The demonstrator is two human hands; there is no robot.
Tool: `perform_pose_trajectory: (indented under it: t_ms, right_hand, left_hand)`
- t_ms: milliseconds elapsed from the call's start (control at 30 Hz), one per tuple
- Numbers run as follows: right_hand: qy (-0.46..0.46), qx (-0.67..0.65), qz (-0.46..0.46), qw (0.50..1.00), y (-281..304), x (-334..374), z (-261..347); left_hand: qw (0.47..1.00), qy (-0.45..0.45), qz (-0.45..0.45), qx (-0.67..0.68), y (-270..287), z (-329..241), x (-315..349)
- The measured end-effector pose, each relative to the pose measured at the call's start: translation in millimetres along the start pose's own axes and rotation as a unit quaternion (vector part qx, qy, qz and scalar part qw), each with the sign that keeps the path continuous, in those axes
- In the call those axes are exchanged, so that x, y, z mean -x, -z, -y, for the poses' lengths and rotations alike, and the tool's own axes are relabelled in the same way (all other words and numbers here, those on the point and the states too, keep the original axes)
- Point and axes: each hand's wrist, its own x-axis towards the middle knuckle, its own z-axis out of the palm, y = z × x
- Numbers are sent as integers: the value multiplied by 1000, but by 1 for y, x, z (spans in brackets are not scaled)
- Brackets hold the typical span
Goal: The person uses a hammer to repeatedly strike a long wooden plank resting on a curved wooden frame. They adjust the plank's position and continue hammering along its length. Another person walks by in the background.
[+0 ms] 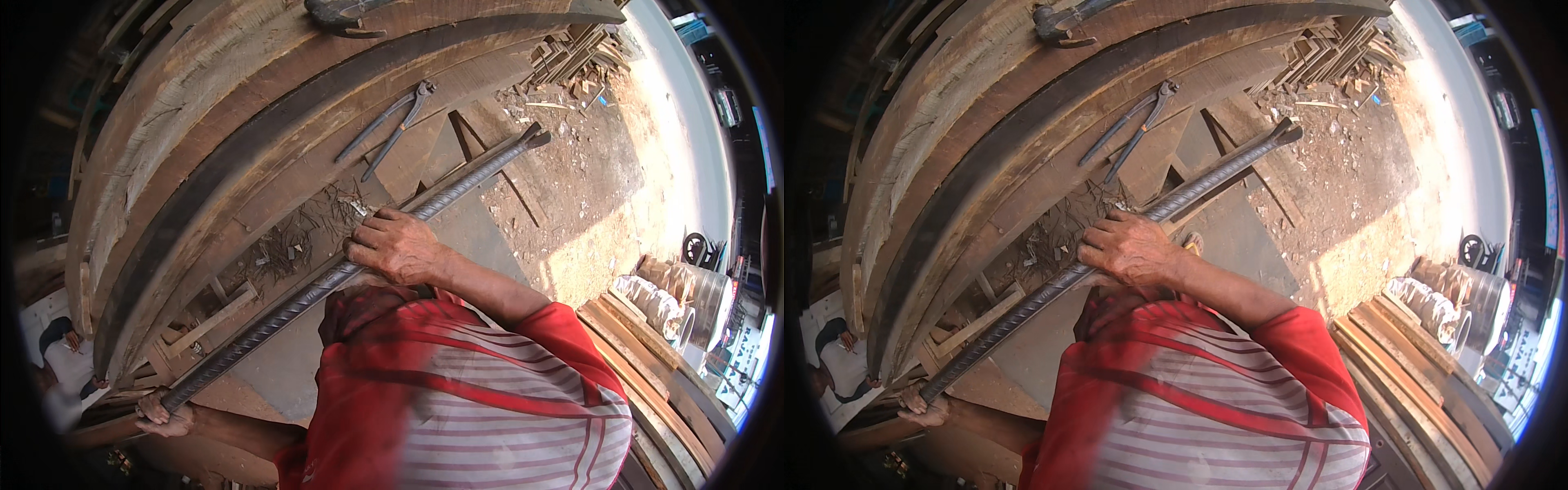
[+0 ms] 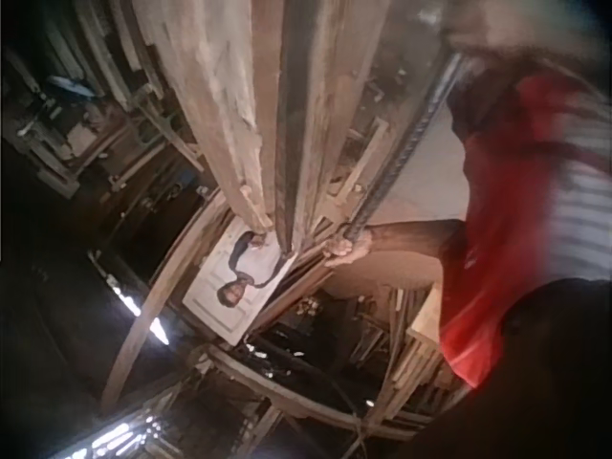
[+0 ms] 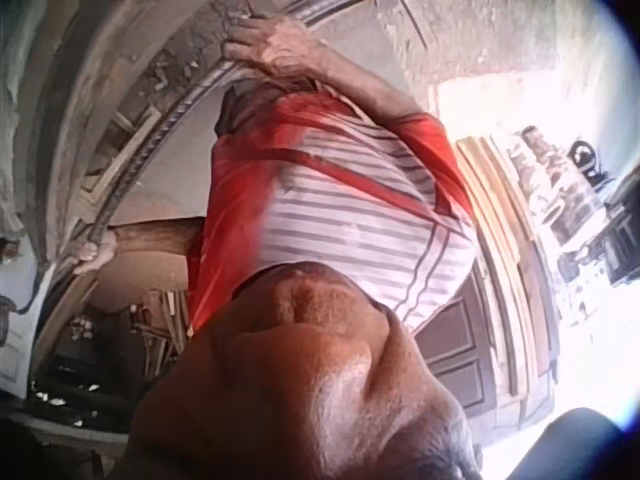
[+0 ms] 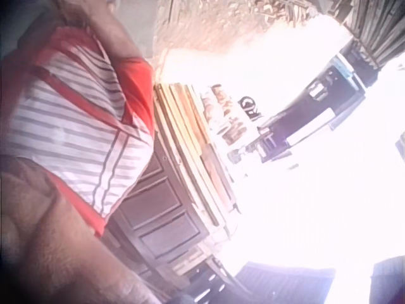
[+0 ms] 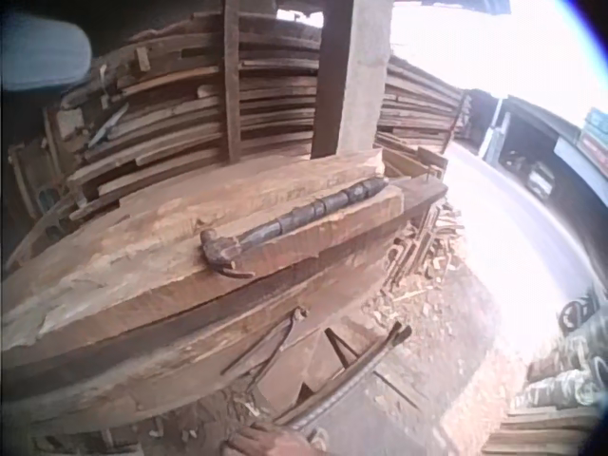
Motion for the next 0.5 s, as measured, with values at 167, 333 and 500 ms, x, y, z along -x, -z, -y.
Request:
perform_pose_trajectory:
  t_ms: [167,333,500]
  right_hand:
    - [-6,-10,5,1000,1,8,5]
    - [13,25,15,999,-25,8,2]
    - [-15,-26,-5,1000,5,9,-1]
  left_hand:
    - [999,23,-4,39,-15,6,12]
    - [1000,0,-1,-7,62,9,41]
    - [1000,-1,5,-9,31,6,25]
